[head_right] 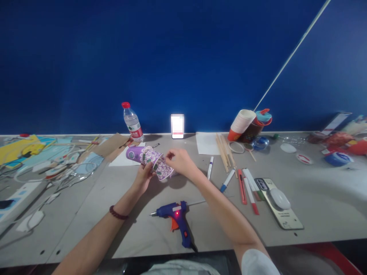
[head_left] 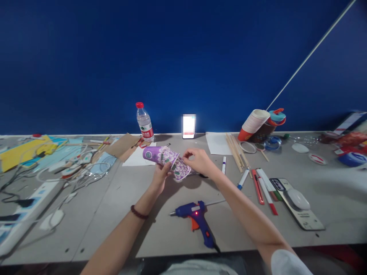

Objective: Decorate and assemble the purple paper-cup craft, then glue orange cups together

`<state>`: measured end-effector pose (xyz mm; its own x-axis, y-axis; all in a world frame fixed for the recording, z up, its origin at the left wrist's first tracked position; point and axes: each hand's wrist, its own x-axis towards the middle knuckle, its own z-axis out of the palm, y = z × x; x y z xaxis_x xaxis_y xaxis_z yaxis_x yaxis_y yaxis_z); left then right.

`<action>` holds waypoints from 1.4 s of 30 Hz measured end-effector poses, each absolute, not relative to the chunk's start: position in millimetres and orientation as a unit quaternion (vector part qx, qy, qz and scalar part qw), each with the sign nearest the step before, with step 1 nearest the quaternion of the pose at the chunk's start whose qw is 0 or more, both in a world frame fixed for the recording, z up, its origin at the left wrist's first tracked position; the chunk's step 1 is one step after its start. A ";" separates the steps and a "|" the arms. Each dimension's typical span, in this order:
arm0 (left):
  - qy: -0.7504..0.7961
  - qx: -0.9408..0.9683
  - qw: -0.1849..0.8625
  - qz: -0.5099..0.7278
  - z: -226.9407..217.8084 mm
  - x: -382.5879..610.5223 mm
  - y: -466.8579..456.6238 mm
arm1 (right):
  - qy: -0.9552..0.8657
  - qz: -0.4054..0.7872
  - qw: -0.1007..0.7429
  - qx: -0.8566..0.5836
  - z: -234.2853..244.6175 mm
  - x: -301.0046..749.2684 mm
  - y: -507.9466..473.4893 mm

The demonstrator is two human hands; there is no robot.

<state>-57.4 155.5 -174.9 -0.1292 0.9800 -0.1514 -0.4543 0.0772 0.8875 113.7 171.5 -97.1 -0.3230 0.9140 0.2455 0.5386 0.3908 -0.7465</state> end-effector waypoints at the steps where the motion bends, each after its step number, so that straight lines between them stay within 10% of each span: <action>1: 0.437 0.301 0.590 0.609 -174.1 -57.2 155.3 | -0.765 0.278 0.335 -0.475 -97.3 113.3 171.4; 42: 0.429 0.293 0.598 0.610 -173.6 -56.7 154.1 | -0.731 0.311 0.346 -0.500 -103.3 113.1 176.9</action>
